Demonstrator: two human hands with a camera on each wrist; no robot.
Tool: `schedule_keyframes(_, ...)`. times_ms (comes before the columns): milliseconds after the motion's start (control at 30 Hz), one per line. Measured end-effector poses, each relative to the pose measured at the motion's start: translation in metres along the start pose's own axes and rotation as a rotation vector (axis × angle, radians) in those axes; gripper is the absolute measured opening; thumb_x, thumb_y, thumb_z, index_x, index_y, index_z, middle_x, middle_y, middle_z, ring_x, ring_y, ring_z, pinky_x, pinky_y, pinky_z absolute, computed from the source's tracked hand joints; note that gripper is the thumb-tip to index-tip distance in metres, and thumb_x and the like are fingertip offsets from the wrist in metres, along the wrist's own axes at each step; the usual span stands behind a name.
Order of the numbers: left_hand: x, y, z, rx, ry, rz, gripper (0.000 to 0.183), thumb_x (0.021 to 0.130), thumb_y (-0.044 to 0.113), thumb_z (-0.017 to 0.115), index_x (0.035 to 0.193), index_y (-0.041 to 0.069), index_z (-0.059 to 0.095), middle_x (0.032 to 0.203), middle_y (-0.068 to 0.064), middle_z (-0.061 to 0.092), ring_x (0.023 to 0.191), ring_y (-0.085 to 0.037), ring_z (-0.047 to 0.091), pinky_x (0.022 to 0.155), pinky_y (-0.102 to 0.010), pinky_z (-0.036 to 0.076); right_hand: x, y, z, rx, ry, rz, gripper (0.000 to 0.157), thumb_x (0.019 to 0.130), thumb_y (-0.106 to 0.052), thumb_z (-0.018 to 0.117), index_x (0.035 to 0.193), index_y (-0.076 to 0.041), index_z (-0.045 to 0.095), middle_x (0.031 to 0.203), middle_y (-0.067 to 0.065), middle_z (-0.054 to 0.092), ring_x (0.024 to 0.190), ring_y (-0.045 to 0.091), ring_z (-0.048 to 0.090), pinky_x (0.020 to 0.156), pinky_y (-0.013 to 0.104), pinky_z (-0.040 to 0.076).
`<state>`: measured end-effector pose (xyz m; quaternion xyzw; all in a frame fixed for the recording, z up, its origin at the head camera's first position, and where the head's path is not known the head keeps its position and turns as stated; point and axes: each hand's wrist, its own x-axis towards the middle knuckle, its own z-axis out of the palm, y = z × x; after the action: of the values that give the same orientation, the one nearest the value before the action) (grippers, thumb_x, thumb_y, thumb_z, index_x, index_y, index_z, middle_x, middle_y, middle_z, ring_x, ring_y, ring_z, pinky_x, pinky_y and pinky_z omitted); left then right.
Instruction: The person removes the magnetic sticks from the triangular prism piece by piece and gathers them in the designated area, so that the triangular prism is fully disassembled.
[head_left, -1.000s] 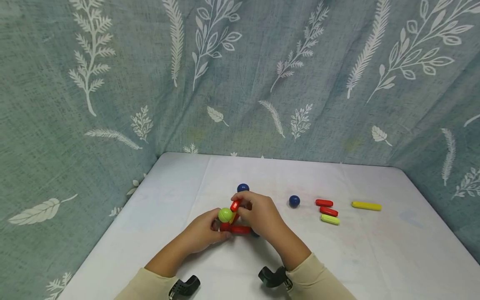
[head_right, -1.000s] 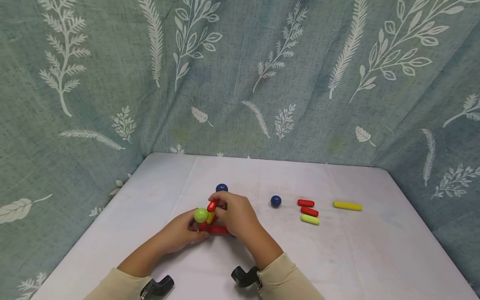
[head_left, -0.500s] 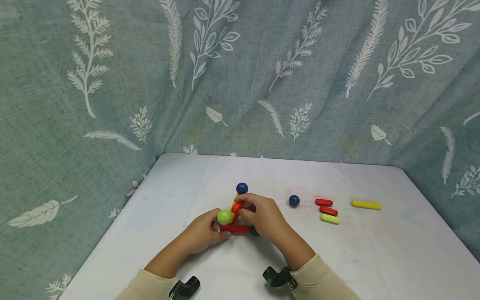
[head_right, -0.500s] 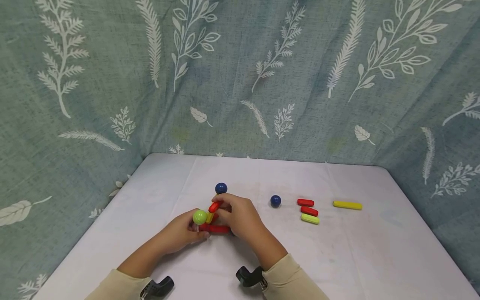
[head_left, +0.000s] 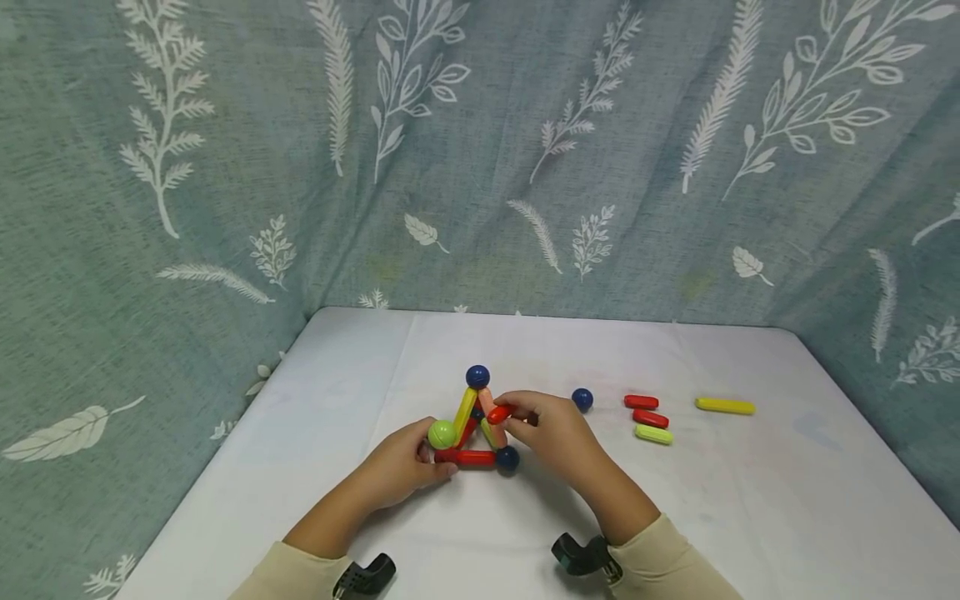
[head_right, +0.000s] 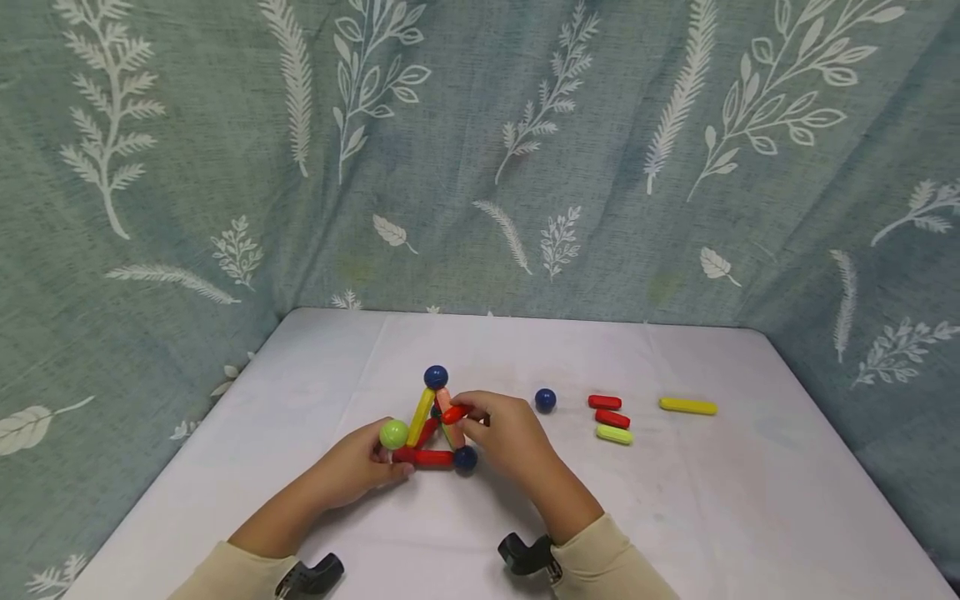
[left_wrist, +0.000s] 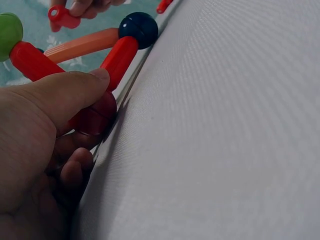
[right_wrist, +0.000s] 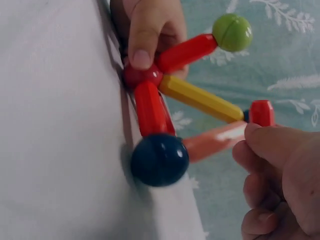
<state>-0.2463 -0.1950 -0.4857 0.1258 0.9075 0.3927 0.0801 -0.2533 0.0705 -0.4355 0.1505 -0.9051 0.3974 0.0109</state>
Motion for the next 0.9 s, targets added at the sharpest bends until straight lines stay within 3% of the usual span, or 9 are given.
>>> schedule_keyframes(167,-0.001,-0.002,0.001,-0.002,-0.005,-0.01,0.038,0.083,0.035,0.09,0.106,0.025,0.061,0.08,0.0,0.054,0.073,-0.016,0.05,0.061,-0.029,0.04,-0.002,0.009,-0.007,-0.043,-0.002,0.046,0.03,0.095,-0.019,0.079,0.124,-0.024,0.077,0.09,-0.012,0.071,0.08,0.014,0.06,0.065,0.026,0.053)
schedule_keyframes(333,0.0,-0.001,0.001,-0.004,-0.01,-0.017,0.038,0.083,0.035,0.09,0.107,0.027,0.061,0.081,0.001,0.054,0.074,-0.016,0.051,0.061,-0.028,0.041,-0.006,0.022,-0.015,-0.08,-0.013,0.087,0.032,0.094,-0.019,0.081,0.125,-0.024,0.077,0.091,-0.012,0.07,0.081,0.014,0.059,0.067,0.027,0.052)
schedule_keyframes(567,0.0,0.001,0.0,0.002,-0.007,-0.019,0.038,0.084,0.035,0.09,0.108,0.026,0.061,0.08,0.0,0.054,0.072,-0.017,0.051,0.06,-0.028,0.04,-0.012,0.043,-0.028,-0.183,0.018,0.071,0.027,0.087,-0.02,0.087,0.112,-0.029,0.081,0.091,-0.004,0.059,0.078,0.014,0.051,0.064,0.027,0.045)
schedule_keyframes(700,0.0,0.0,0.0,-0.006,-0.009,-0.032,0.038,0.083,0.033,0.09,0.108,0.026,0.062,0.081,0.0,0.054,0.074,-0.018,0.051,0.06,-0.028,0.041,-0.017,0.054,-0.037,-0.182,0.041,0.091,0.026,0.086,-0.019,0.088,0.109,-0.029,0.081,0.101,-0.001,0.06,0.08,0.015,0.052,0.064,0.026,0.046)
schedule_keyframes(900,0.001,-0.002,-0.001,-0.002,-0.012,-0.028,0.039,0.083,0.033,0.09,0.108,0.026,0.062,0.081,-0.001,0.055,0.074,-0.018,0.052,0.06,-0.029,0.041,-0.026,0.07,-0.054,-0.219,0.007,0.119,0.029,0.088,-0.018,0.086,0.115,-0.025,0.079,0.111,-0.004,0.07,0.084,0.015,0.056,0.068,0.028,0.049)
